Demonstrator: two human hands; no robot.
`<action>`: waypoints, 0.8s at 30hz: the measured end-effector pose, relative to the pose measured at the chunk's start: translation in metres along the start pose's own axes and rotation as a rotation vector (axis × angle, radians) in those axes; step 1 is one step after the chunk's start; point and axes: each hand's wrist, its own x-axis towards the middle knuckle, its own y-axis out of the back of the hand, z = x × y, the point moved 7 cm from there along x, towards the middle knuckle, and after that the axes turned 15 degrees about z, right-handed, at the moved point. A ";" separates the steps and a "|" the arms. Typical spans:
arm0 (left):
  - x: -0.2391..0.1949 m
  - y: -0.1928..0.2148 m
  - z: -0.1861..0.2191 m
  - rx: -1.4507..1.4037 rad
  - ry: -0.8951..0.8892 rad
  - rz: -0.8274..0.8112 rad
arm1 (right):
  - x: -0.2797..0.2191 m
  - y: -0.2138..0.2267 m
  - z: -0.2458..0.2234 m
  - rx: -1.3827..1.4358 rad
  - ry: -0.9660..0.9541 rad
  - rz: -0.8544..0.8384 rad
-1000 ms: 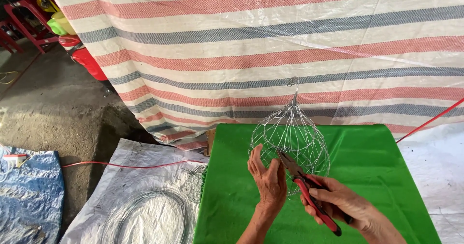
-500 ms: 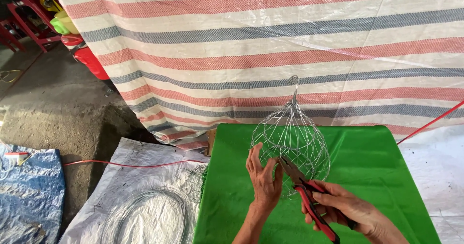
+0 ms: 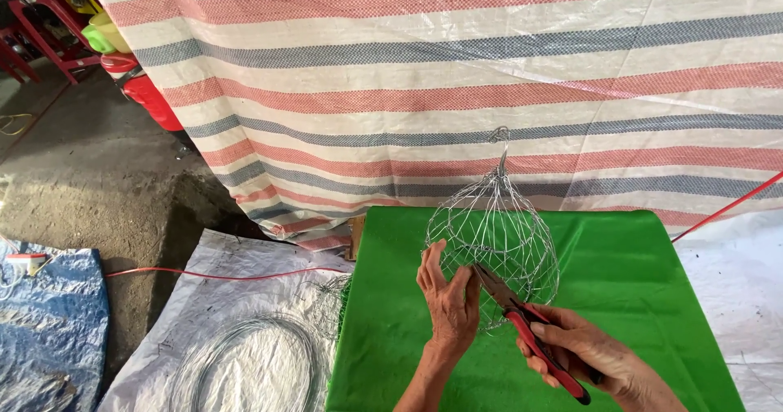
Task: Fabricating a wire cage by bending and securing metal wires using pliers
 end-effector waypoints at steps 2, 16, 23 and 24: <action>-0.001 -0.001 0.000 0.010 0.001 -0.001 | -0.001 0.000 0.002 -0.012 0.004 0.018; 0.007 0.009 -0.025 -0.185 0.086 0.053 | -0.010 -0.005 0.032 0.100 -0.012 -0.047; 0.049 0.002 -0.068 -0.111 0.168 0.019 | -0.022 0.040 0.017 -0.044 0.604 0.135; 0.055 -0.003 -0.070 -0.061 0.151 -0.060 | -0.016 0.064 0.022 -0.003 0.615 0.268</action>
